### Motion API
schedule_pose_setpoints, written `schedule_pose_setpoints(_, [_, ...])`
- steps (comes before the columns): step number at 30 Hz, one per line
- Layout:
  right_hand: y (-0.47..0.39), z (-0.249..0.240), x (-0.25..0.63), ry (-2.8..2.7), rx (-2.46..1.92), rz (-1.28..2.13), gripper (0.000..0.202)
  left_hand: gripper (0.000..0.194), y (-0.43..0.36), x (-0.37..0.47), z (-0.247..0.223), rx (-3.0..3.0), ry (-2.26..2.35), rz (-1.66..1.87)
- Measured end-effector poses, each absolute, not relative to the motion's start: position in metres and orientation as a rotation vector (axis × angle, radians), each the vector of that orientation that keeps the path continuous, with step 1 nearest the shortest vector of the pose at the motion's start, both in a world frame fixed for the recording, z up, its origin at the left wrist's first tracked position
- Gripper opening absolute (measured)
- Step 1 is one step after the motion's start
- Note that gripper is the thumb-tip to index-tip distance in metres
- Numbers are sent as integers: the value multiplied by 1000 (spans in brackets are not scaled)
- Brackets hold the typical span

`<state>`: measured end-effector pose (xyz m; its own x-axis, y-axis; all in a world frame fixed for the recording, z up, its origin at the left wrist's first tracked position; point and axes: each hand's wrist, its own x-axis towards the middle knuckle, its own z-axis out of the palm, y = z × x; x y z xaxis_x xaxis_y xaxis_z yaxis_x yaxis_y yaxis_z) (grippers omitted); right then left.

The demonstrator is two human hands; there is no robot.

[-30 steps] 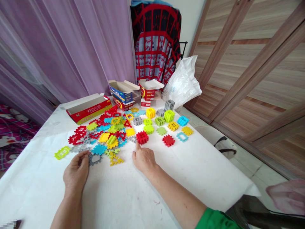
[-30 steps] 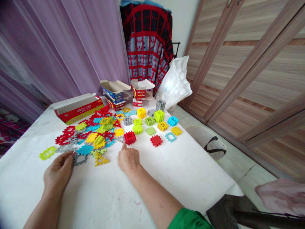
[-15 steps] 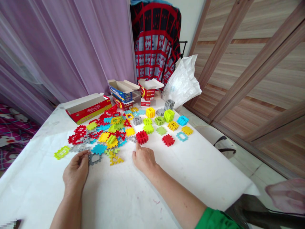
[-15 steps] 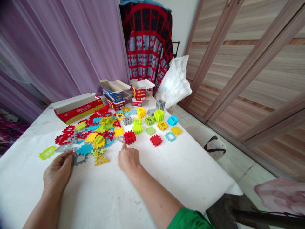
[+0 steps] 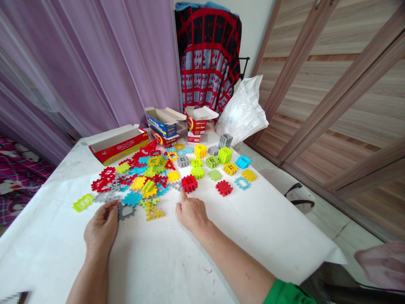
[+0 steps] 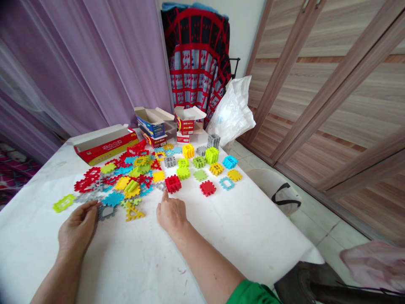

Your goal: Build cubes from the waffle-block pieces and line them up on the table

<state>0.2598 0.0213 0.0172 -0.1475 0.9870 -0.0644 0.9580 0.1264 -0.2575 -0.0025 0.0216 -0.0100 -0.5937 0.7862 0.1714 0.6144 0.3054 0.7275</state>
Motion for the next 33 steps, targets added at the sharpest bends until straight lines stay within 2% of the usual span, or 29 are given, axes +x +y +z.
schedule_pose_setpoints(12, [26,20,258,-2336,-1925,321,47,28,22,1,-4,1280,2363,1131])
schedule_pose_setpoints(21, [11,9,265,-2365,-1664,307,36,26,18,1,-5,1260,2284,1311])
schedule_pose_setpoints(28, [-14,2,266,-2311,-1692,271,31,31,0,9,-8,1235,2177,1436])
schedule_pose_setpoints(33, [-25,3,266,-2262,-1735,227,30,26,-20,20,-11,1284,2117,1437])
